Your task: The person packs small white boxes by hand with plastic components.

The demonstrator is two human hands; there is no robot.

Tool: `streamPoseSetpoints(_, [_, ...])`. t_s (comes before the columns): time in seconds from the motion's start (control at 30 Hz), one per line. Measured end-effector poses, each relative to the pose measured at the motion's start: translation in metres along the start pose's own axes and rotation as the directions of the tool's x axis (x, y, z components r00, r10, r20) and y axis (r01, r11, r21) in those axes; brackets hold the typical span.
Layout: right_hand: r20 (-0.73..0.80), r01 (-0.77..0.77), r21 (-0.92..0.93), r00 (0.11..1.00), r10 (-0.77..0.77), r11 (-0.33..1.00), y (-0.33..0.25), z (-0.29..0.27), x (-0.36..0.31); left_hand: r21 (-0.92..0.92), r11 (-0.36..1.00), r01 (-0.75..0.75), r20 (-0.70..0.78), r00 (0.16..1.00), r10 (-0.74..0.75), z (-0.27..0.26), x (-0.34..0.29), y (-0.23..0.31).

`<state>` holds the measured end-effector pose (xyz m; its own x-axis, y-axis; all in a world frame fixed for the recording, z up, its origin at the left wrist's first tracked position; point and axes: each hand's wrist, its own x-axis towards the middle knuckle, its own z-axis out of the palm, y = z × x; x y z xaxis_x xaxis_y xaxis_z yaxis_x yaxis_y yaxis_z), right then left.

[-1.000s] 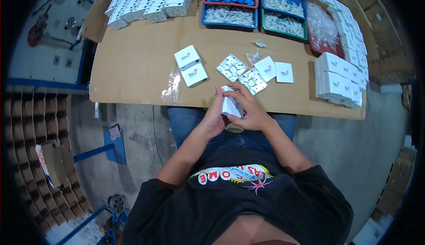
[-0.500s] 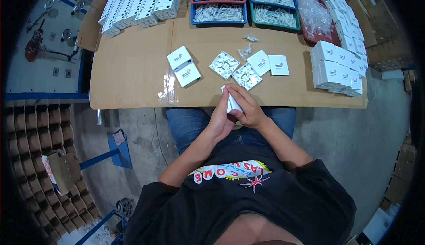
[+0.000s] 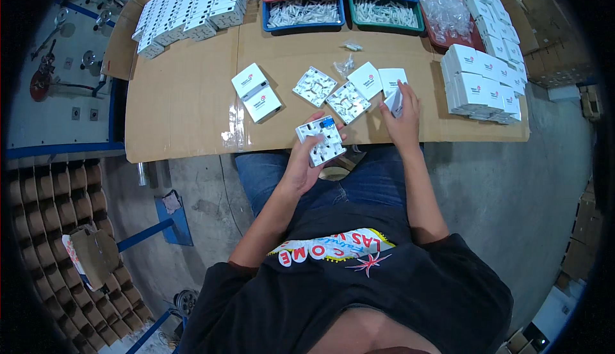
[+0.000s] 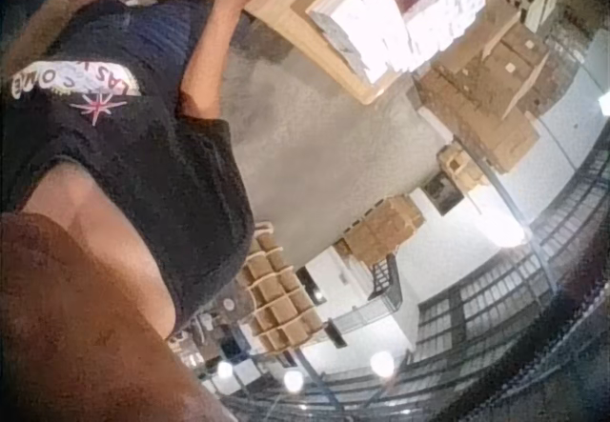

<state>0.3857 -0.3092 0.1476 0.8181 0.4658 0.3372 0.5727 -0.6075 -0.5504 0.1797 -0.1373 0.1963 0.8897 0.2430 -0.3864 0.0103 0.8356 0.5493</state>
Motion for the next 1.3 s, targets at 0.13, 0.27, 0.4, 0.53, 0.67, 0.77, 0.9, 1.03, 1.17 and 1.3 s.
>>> streamPoseSetpoints(0.13, [-0.112, 0.099, -0.11, 0.987, -0.112, 0.989, -0.038, -0.008, -0.005, 0.18, 0.976, -0.126, 0.008, 0.992, 0.127, 0.001, 0.009, -0.008])
streamPoseSetpoints(0.27, [0.522, -0.427, 0.508, 0.843, 0.127, 0.748, -0.087, 0.01, -0.025, 0.234, 0.954, -0.189, 0.017, 0.982, 0.19, 0.003, 0.01, -0.016])
streamPoseSetpoints(0.4, [0.66, -0.516, 0.5, 0.747, 0.08, 0.696, -0.103, 0.014, -0.021, 0.355, 0.9, -0.253, 0.038, 0.966, 0.257, -0.008, 0.011, -0.021])
streamPoseSetpoints(0.53, [0.653, -0.548, 0.555, 0.753, 0.081, 0.626, -0.112, 0.023, -0.024, 0.383, 0.886, -0.261, -0.029, 0.955, 0.294, -0.004, 0.006, -0.019])
streamPoseSetpoints(0.67, [0.607, -0.569, 0.68, 0.791, 0.08, 0.463, -0.123, 0.029, -0.031, 0.465, 0.808, -0.361, -0.03, 0.906, 0.422, -0.002, 0.008, -0.027])
streamPoseSetpoints(0.77, [0.567, -0.56, 0.707, 0.814, 0.128, 0.431, -0.125, 0.029, -0.033, 0.509, 0.759, -0.406, -0.035, 0.871, 0.49, -0.01, 0.011, -0.023])
streamPoseSetpoints(0.9, [0.539, -0.558, 0.653, 0.817, 0.203, 0.512, -0.11, -0.001, -0.008, 0.417, 0.769, -0.485, -0.359, 0.689, 0.63, -0.028, 0.001, 0.027])
streamPoseSetpoints(1.03, [0.926, -0.077, 0.111, 0.369, -0.075, 0.991, -0.074, -0.01, 0.043, 0.24, 0.894, -0.378, -0.155, 0.894, 0.42, -0.028, -0.01, 0.0])
streamPoseSetpoints(1.17, [0.358, 0.122, 0.522, 0.867, -0.347, 0.844, -0.07, 0.028, 0.127, 0.227, 0.944, -0.24, -0.143, 0.951, 0.276, -0.022, -0.001, -0.008])
streamPoseSetpoints(1.3, [0.288, -0.028, 0.713, 0.923, -0.256, 0.7, -0.136, -0.001, 0.153, 0.147, 0.972, -0.182, -0.244, 0.946, 0.214, -0.028, 0.002, 0.0])
